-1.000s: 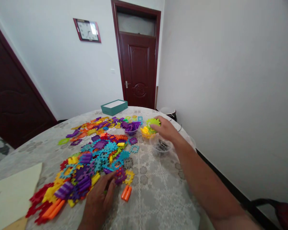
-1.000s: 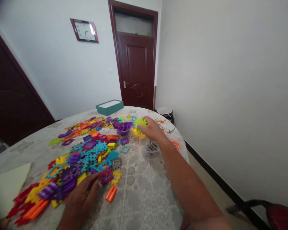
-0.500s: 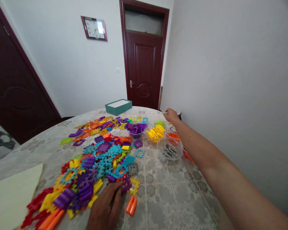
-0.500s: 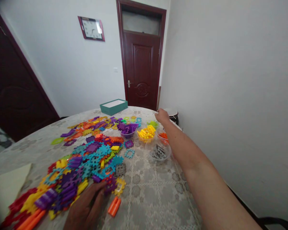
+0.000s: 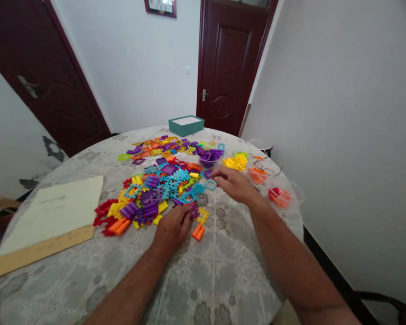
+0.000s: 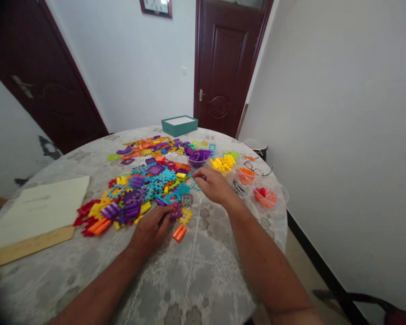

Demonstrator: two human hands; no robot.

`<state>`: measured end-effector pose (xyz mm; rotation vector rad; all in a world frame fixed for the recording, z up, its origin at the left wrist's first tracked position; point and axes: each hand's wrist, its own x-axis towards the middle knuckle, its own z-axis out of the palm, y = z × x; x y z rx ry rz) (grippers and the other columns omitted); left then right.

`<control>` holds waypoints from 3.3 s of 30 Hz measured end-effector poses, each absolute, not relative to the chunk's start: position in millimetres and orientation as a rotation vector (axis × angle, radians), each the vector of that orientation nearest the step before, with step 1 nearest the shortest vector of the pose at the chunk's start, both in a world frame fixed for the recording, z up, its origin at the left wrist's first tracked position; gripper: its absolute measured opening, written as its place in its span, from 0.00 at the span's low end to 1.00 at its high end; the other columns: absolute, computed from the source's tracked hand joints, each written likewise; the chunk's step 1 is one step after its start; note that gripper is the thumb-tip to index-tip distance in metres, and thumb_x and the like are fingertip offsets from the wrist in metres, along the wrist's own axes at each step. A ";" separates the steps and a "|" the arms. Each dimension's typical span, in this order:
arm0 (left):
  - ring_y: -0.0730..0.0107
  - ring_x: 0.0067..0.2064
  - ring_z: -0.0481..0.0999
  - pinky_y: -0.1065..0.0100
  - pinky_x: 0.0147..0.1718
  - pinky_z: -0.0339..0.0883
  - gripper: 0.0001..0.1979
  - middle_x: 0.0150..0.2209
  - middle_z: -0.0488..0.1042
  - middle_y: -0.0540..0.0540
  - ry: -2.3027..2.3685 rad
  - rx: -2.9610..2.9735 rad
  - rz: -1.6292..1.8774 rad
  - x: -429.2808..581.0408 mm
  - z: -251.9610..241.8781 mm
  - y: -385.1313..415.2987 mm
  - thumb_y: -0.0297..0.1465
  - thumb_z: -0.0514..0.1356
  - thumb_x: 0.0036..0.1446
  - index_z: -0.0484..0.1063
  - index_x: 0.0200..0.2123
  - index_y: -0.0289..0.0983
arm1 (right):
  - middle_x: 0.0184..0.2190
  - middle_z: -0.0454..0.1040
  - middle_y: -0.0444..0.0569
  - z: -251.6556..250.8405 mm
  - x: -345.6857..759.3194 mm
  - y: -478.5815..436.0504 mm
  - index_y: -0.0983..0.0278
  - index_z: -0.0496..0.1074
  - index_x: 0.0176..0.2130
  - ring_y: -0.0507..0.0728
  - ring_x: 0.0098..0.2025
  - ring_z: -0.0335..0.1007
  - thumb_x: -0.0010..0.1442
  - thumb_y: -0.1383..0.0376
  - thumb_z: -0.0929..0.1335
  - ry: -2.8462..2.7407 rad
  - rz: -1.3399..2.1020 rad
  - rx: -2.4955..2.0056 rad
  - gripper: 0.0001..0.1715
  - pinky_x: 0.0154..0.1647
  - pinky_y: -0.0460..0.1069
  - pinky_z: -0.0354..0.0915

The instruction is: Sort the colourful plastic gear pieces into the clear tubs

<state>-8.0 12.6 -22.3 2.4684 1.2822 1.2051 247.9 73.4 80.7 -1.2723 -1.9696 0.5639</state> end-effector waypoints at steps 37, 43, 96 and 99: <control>0.53 0.51 0.71 0.54 0.52 0.67 0.23 0.50 0.74 0.40 1.577 2.706 0.685 -3.3 -12.1 10.2 0.31 0.61 0.64 0.67 0.61 0.39 | 0.20 0.67 0.42 -8.2 237.7 83.1 0.61 0.65 0.30 0.49 0.17 0.56 0.61 0.48 0.64 -1.395 1.567 -1.313 0.20 0.14 0.44 0.46; 0.51 0.53 0.70 0.53 0.54 0.66 0.28 0.51 0.74 0.37 1.647 2.680 0.681 -1.7 -19.1 13.7 0.33 0.62 0.64 0.63 0.65 0.37 | 0.19 0.65 0.39 6.1 240.2 73.4 0.60 0.64 0.30 0.48 0.16 0.54 0.60 0.46 0.67 -1.487 1.614 -1.199 0.22 0.14 0.44 0.47; 0.60 0.37 0.85 0.66 0.28 0.80 0.17 0.44 0.81 0.40 1.185 0.951 1.180 -8.5 14.6 13.0 0.29 0.62 0.58 0.69 0.51 0.37 | 0.47 0.74 0.58 -32.6 231.0 90.3 0.62 0.75 0.48 0.65 0.53 0.67 0.62 0.61 0.69 -2.042 0.010 -1.769 0.15 0.55 0.58 0.65; 0.59 0.38 0.85 0.65 0.28 0.80 0.18 0.45 0.81 0.40 1.195 0.934 1.196 -9.2 14.3 13.2 0.28 0.62 0.57 0.69 0.52 0.37 | 0.46 0.72 0.57 -34.8 235.0 91.8 0.64 0.72 0.51 0.63 0.49 0.68 0.59 0.62 0.70 -1.941 0.064 -1.635 0.20 0.54 0.57 0.67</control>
